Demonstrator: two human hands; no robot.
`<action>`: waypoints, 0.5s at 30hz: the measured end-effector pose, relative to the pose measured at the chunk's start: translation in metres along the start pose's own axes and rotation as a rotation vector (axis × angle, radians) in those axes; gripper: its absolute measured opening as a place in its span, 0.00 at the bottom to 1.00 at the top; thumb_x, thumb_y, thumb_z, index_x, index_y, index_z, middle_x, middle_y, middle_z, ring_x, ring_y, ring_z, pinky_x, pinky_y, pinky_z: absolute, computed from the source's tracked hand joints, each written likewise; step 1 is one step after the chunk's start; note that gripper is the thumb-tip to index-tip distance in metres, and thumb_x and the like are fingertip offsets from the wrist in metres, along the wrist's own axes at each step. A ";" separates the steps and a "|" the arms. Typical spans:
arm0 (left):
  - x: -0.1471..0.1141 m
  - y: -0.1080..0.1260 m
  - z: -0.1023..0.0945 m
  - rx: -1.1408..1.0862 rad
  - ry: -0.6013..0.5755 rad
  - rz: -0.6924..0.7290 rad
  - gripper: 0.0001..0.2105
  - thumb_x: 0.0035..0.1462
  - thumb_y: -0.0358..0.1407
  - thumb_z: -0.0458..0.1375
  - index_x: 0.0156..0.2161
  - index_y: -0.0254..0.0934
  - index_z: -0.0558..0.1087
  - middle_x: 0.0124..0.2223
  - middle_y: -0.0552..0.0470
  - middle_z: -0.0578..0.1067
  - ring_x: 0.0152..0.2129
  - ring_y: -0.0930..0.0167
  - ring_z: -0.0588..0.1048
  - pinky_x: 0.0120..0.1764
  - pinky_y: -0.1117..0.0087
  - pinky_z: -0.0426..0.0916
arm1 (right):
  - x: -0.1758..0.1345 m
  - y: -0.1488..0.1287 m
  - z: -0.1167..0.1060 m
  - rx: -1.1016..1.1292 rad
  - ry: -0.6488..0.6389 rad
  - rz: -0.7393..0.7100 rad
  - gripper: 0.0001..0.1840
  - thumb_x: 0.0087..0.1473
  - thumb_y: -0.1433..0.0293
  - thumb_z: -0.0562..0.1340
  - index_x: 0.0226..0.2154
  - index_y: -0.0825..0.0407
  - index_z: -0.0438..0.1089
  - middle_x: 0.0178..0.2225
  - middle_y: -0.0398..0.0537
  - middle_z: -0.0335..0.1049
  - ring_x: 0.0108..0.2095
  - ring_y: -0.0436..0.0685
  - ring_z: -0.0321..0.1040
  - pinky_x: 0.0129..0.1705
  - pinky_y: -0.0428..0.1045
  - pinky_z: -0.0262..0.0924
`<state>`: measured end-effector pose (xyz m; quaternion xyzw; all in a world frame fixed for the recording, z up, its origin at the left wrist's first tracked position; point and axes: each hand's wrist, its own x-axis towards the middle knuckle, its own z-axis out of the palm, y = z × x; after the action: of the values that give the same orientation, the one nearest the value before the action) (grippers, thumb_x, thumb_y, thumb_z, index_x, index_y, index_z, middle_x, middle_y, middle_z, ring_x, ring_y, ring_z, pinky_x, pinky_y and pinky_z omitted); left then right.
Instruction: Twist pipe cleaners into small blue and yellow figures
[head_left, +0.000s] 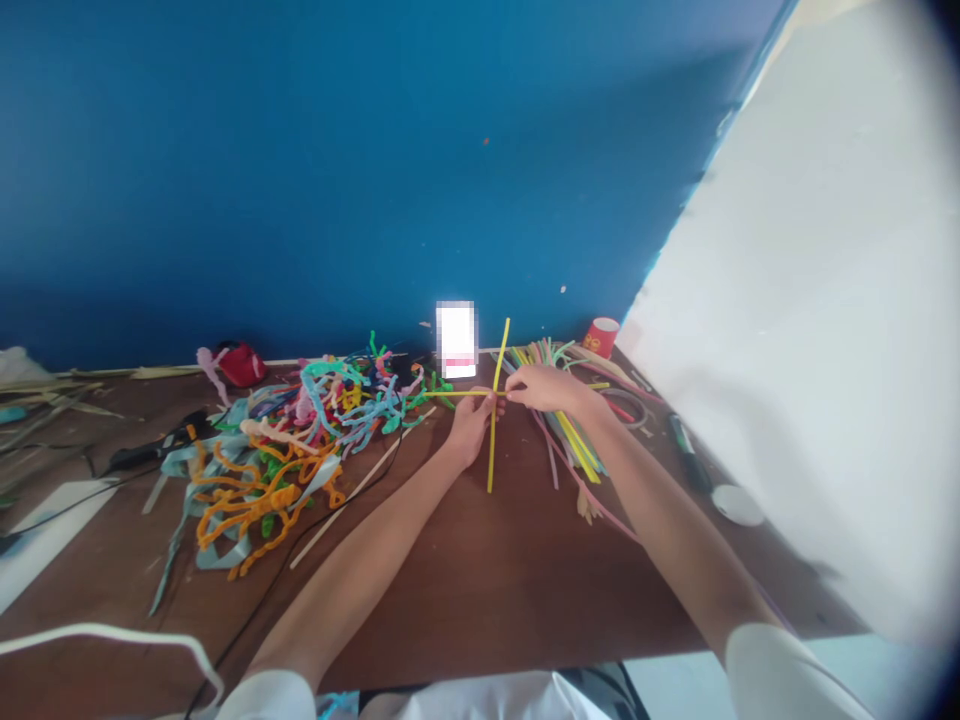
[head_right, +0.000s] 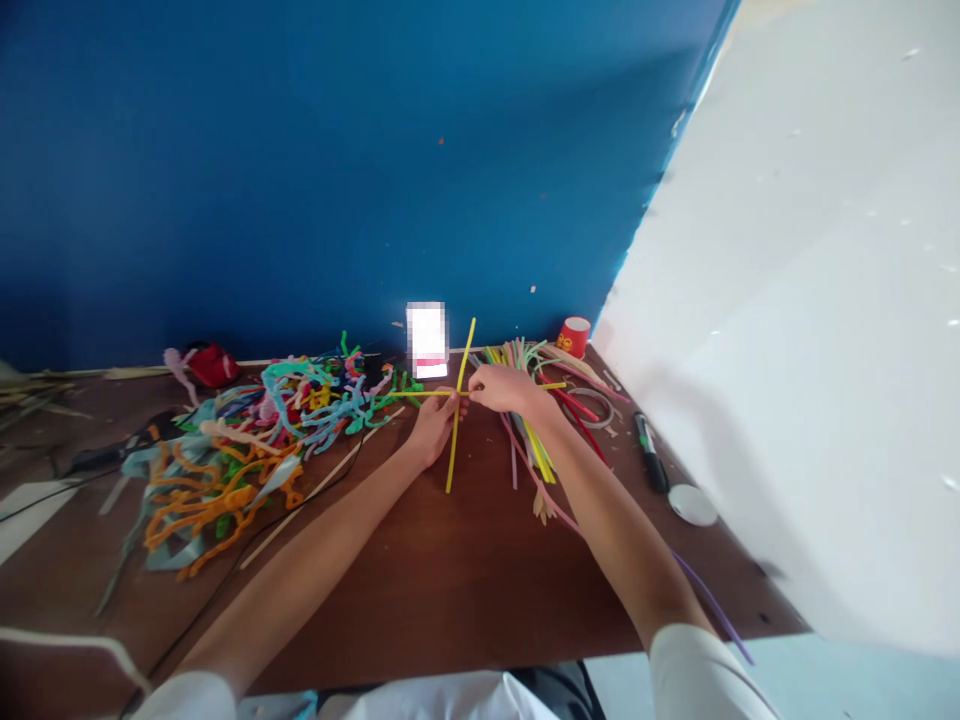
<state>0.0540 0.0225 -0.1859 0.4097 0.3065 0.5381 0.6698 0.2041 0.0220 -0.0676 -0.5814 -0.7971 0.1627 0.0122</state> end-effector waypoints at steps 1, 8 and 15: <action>0.001 0.000 0.000 -0.021 0.015 -0.001 0.14 0.50 0.41 0.65 0.35 0.35 0.69 0.31 0.53 0.74 0.27 0.78 0.71 0.32 0.76 0.63 | 0.000 0.000 0.000 0.005 -0.002 0.003 0.12 0.55 0.65 0.56 0.32 0.47 0.75 0.26 0.46 0.72 0.28 0.54 0.65 0.30 0.48 0.50; 0.004 -0.002 -0.002 -0.101 0.092 -0.047 0.13 0.48 0.39 0.67 0.35 0.33 0.73 0.30 0.54 0.72 0.26 0.79 0.69 0.31 0.76 0.62 | 0.002 0.002 0.003 0.031 0.002 -0.036 0.11 0.55 0.65 0.57 0.30 0.49 0.75 0.25 0.46 0.72 0.26 0.52 0.65 0.29 0.48 0.50; 0.004 -0.001 -0.003 -0.128 0.060 -0.056 0.14 0.45 0.38 0.69 0.36 0.34 0.75 0.32 0.54 0.73 0.27 0.79 0.69 0.32 0.77 0.63 | 0.003 0.004 0.002 0.035 0.002 -0.040 0.11 0.55 0.65 0.57 0.32 0.47 0.76 0.25 0.46 0.73 0.27 0.53 0.65 0.31 0.49 0.51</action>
<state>0.0530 0.0269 -0.1880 0.3409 0.3027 0.5498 0.6998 0.2061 0.0251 -0.0710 -0.5653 -0.8055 0.1759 0.0266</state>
